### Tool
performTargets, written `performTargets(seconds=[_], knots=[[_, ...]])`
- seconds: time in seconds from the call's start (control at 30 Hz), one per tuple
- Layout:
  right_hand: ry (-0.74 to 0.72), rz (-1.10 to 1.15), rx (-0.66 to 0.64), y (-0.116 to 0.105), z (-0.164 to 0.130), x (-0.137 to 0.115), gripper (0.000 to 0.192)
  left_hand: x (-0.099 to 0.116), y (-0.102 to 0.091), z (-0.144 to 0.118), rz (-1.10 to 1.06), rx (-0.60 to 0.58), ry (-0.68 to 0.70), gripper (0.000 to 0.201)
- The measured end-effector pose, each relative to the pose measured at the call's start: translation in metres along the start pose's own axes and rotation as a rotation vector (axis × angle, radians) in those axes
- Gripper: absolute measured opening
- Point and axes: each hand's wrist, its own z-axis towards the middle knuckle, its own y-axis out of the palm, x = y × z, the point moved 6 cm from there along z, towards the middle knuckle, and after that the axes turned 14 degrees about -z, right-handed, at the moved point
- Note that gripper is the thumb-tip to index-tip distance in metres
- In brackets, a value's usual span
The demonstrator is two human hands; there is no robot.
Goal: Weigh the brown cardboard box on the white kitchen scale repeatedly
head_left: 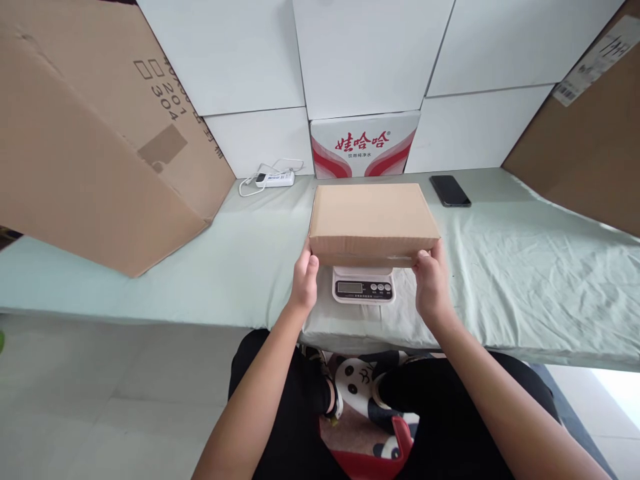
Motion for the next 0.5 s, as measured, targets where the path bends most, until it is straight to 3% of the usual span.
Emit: performTargets(seconds=[0.1,0.23,0.37,0.5], knots=[[0.009,0.036,0.037,0.003,0.024,-0.003,0.056,0.008,0.006,0.019,-0.004,-0.015,0.035,0.089],[-0.114,0.049,0.051,0.012,0.066,-0.014,0.069,0.007,0.010,0.064,-0.014,-0.003,0.059,0.100],[-0.139,0.044,0.028,0.027,0.103,-0.008,0.083,-0.020,0.009,0.110,-0.042,0.026,0.039,0.103],[-0.143,0.043,0.031,0.043,0.121,0.014,0.085,-0.060,0.000,0.130,-0.024,0.086,-0.015,0.109]])
